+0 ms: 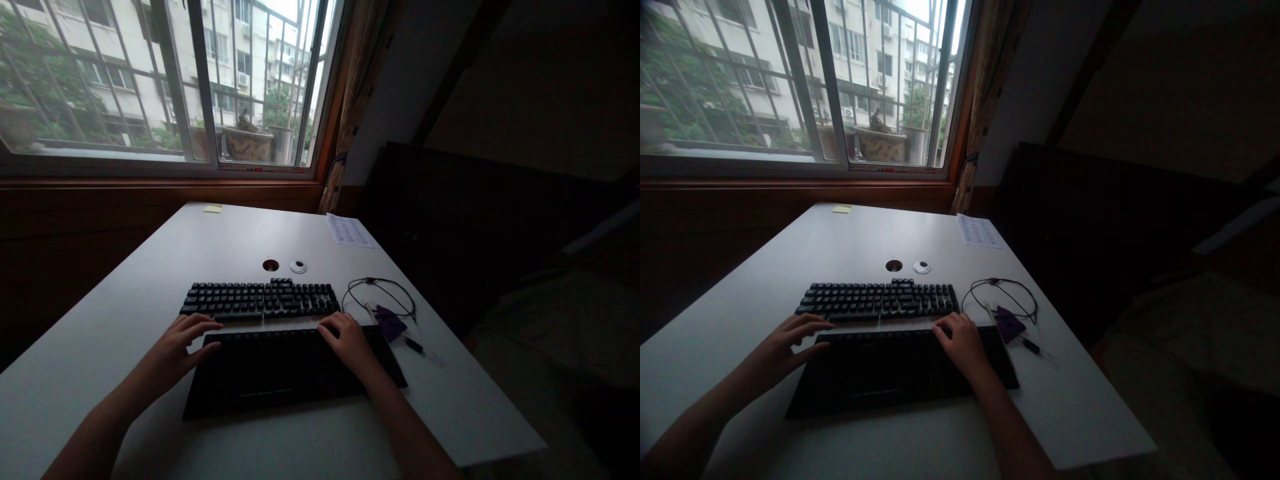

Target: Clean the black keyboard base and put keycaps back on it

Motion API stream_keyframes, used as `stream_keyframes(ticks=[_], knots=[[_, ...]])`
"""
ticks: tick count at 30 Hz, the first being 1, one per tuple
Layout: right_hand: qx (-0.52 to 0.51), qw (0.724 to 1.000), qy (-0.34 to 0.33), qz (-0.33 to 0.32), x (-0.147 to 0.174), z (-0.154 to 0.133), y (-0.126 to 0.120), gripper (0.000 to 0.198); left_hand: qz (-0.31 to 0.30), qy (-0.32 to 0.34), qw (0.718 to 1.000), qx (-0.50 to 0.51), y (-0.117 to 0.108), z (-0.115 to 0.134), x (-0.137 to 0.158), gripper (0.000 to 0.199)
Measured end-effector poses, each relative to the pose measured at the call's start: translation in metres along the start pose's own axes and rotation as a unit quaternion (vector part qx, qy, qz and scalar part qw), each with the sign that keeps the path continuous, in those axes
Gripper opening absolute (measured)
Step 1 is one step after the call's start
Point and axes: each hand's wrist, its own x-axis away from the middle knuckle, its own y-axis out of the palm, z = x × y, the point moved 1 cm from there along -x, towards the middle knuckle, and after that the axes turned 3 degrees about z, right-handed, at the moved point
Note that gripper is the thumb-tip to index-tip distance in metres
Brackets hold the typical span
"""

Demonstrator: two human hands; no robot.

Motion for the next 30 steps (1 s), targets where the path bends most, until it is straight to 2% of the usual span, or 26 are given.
stream_keyframes(ticks=[3,10,13,18,23,30], knots=[[0.006,1.0,-0.013,0.015,0.002,0.0,0.002,0.011,-0.01,-0.011,1.0,0.016,0.003,-0.005,0.007,0.037],[0.028,0.992,-0.088,0.091,0.016,-0.015,-0.012,0.029,-0.024,-0.014,0.997,0.073,0.005,-0.018,0.011,0.027],[0.042,0.989,-0.103,0.094,0.033,-0.023,-0.014,0.035,-0.011,-0.021,0.997,0.072,0.004,-0.023,0.012,0.027],[0.09,0.987,-0.111,0.07,0.059,-0.029,0.002,0.048,-0.007,-0.028,0.998,0.057,0.006,-0.028,0.014,0.027],[0.108,0.983,-0.114,0.092,0.064,-0.03,0.009,0.052,-0.021,-0.03,0.998,0.045,0.007,-0.031,0.015,0.026],[0.114,0.984,-0.113,0.08,0.067,-0.031,0.009,0.053,-0.02,-0.018,0.998,0.048,0.003,-0.028,0.013,0.023]])
